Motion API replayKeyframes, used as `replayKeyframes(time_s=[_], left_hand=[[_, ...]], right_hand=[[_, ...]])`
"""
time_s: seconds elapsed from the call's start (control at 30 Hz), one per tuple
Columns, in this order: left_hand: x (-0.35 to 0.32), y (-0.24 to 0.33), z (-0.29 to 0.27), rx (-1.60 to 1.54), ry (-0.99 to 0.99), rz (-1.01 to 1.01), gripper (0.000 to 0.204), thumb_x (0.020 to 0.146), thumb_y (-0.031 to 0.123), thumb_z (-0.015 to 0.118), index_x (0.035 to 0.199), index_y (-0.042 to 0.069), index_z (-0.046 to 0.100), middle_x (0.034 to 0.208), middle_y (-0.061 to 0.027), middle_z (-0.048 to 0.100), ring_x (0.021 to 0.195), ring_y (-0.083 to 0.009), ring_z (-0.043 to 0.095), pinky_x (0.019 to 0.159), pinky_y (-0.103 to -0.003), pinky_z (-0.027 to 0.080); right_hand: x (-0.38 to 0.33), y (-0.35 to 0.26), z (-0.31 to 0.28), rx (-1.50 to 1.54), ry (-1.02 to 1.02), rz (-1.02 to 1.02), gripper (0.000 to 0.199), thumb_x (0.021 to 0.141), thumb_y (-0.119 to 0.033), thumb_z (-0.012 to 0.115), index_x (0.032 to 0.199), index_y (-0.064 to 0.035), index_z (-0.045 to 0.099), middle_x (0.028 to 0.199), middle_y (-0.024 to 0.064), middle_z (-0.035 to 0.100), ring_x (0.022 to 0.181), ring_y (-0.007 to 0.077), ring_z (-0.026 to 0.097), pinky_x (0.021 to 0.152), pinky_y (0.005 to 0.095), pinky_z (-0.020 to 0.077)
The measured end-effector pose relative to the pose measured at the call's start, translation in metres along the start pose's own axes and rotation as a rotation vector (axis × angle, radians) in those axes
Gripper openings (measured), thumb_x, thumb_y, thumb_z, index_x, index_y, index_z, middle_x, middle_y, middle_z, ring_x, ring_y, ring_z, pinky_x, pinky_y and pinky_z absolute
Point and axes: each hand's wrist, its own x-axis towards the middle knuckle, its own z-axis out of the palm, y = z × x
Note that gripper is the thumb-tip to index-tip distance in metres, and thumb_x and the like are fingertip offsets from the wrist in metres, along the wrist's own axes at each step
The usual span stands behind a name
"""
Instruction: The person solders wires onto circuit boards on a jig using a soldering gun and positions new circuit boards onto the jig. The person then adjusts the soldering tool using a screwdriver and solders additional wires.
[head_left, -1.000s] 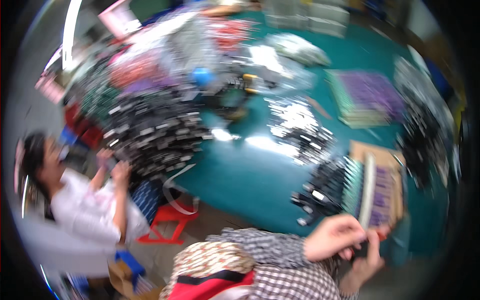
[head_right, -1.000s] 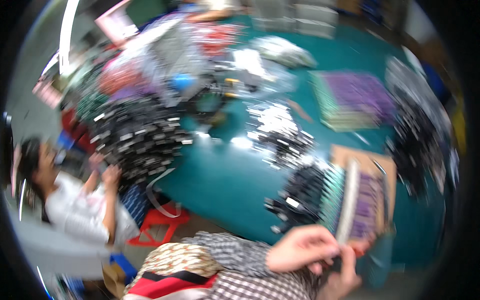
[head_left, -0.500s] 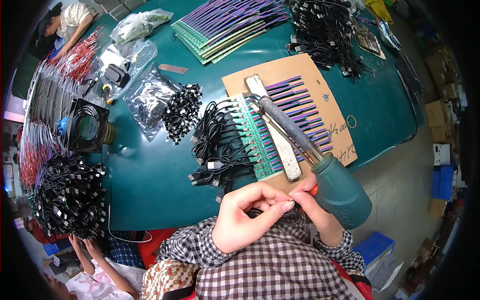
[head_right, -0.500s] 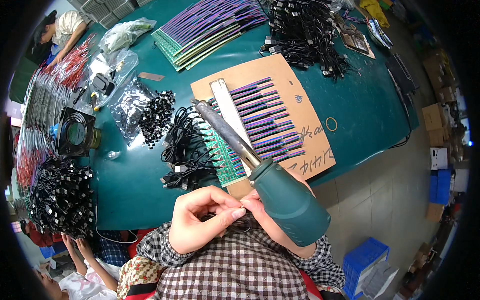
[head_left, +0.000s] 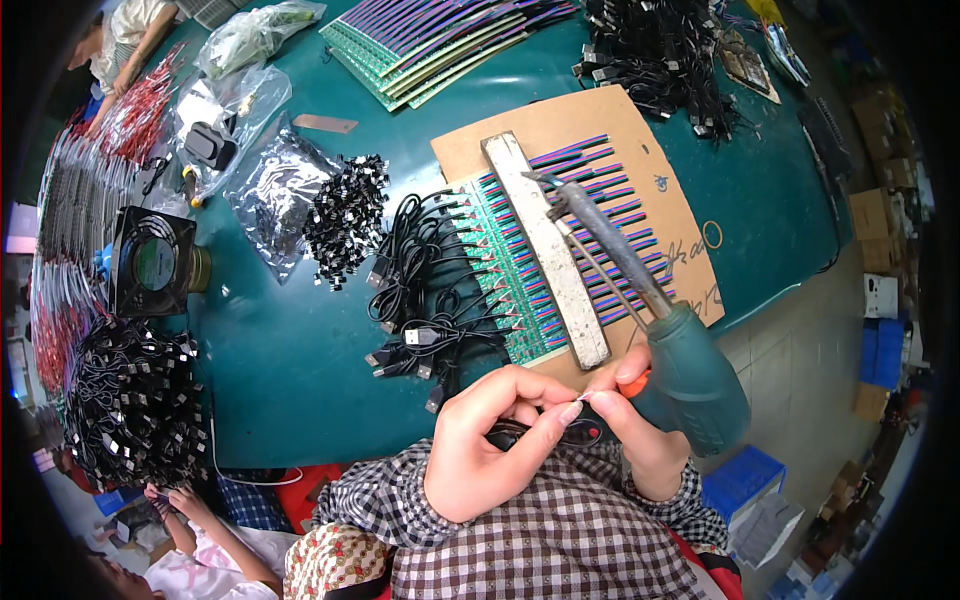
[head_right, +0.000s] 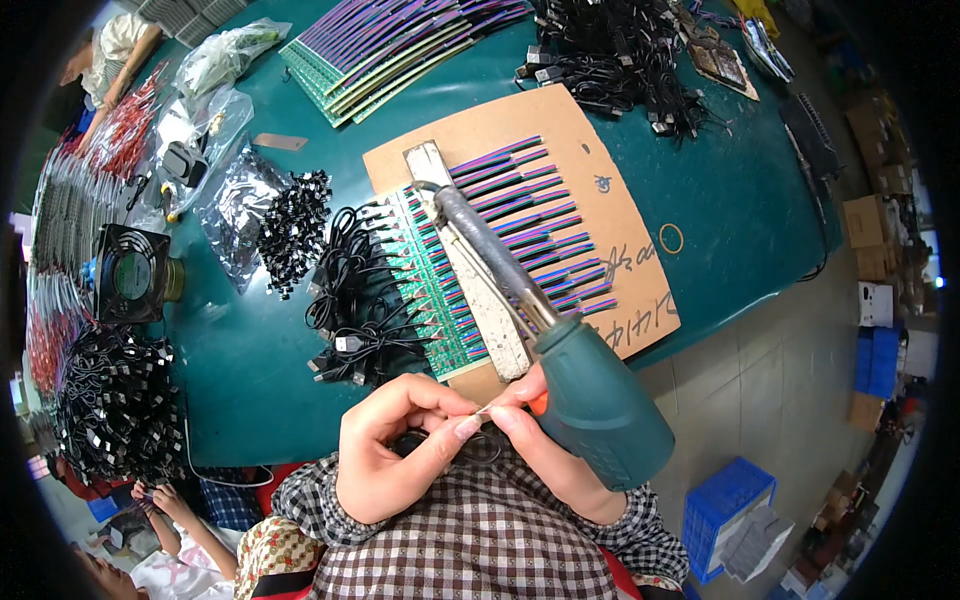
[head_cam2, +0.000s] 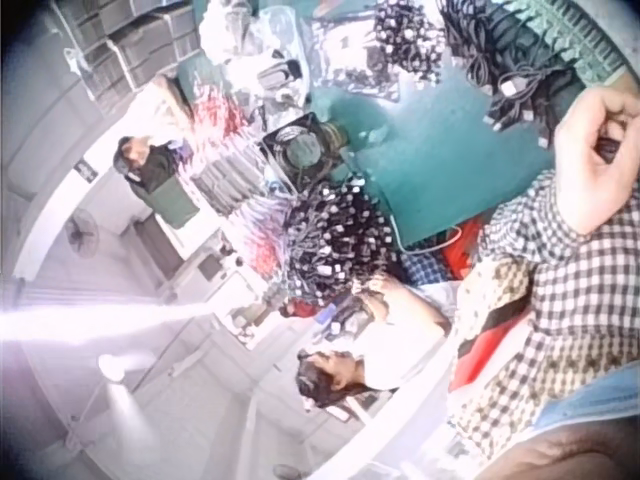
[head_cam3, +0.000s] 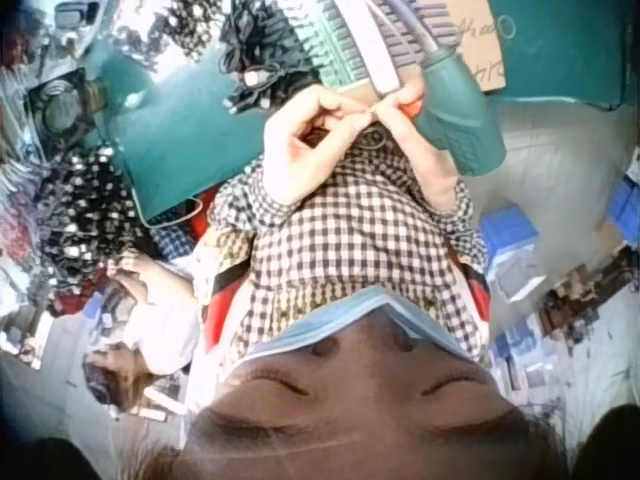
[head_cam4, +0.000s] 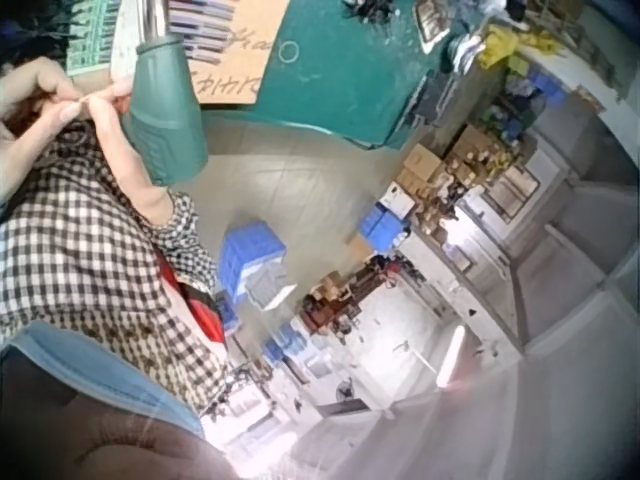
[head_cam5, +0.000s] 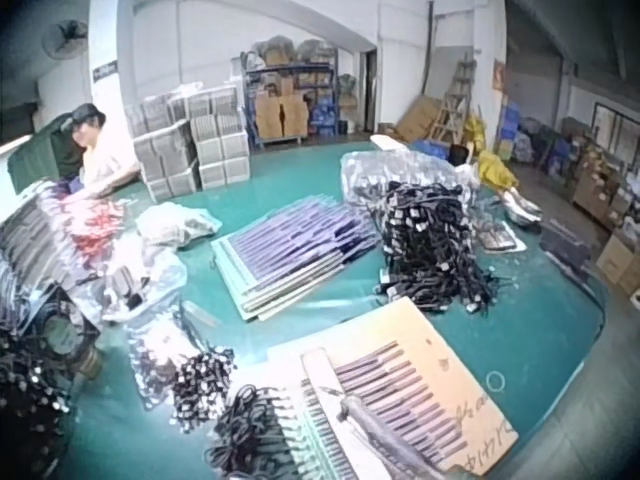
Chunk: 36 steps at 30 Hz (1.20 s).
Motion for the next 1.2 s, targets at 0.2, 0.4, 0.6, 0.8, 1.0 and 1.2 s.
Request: replayKeyframes(time_s=[0.2, 0.4, 0.6, 0.8, 1.0, 1.2], left_hand=[[0.003, 0.000, -0.022, 0.141, 0.086, 0.079, 0.007, 0.083, -0.005, 0.065, 0.089, -0.004, 0.062, 0.084, -0.0057, 0.063, 0.072, -0.0062, 0.058, 0.064, -0.019, 0.046], [0.031, -0.001, -0.033, 0.424, 0.094, 0.078, 0.008, 0.081, 0.003, 0.068, 0.084, -0.002, 0.063, 0.079, -0.0035, 0.063, 0.072, -0.0066, 0.058, 0.066, -0.021, 0.047], [0.044, 0.002, -0.029, 0.619, 0.125, 0.097, 0.007, 0.074, 0.001, 0.067, 0.079, -0.001, 0.062, 0.073, -0.0046, 0.061, 0.065, -0.0101, 0.056, 0.063, -0.024, 0.047], [0.046, 0.003, -0.026, 0.776, 0.132, 0.112, 0.009, 0.070, 0.004, 0.069, 0.074, 0.002, 0.061, 0.070, -0.0056, 0.059, 0.062, -0.0138, 0.057, 0.058, -0.026, 0.048], [0.049, 0.004, -0.028, 0.800, 0.105, 0.138, 0.010, 0.069, 0.005, 0.069, 0.071, 0.003, 0.059, 0.068, -0.0049, 0.058, 0.058, -0.0149, 0.057, 0.055, -0.027, 0.048], [0.049, 0.005, -0.030, 0.808, 0.081, 0.130, 0.011, 0.068, 0.004, 0.069, 0.071, 0.004, 0.059, 0.067, -0.0047, 0.058, 0.058, -0.0149, 0.057, 0.055, -0.027, 0.047]], right_hand=[[-0.022, 0.005, -0.009, -0.126, -0.037, 0.115, 0.034, 0.078, 0.013, 0.058, 0.101, -0.0071, 0.043, 0.085, 0.0093, 0.057, 0.078, 0.0179, 0.058, 0.072, 0.0322, 0.0472], [-0.038, 0.004, -0.024, 0.007, 0.085, -0.025, 0.048, 0.085, -0.017, 0.060, 0.125, 0.0007, 0.039, 0.096, 0.0083, 0.052, 0.077, 0.0208, 0.057, 0.071, 0.0376, 0.0477], [-0.056, 0.001, -0.035, 0.077, 0.057, 0.092, 0.041, 0.089, -0.032, 0.061, 0.110, -0.0011, 0.046, 0.104, 0.0161, 0.056, 0.096, 0.0254, 0.060, 0.087, 0.0383, 0.0498], [-0.073, -0.001, -0.045, -0.064, 0.085, 0.195, 0.052, 0.085, -0.041, 0.065, 0.112, 0.0007, 0.049, 0.106, 0.0165, 0.055, 0.095, 0.0282, 0.063, 0.070, 0.0354, 0.0575], [-0.086, 0.000, -0.048, -0.106, 0.140, 0.195, 0.039, 0.077, -0.027, 0.077, 0.091, 0.0032, 0.059, 0.093, 0.0181, 0.064, 0.087, 0.0278, 0.067, 0.079, 0.0391, 0.0546], [-0.088, 0.000, -0.050, -0.436, 0.006, 0.179, 0.046, 0.076, -0.039, 0.076, 0.095, -0.0014, 0.058, 0.090, 0.0109, 0.063, 0.083, 0.0229, 0.064, 0.075, 0.0357, 0.0536]])
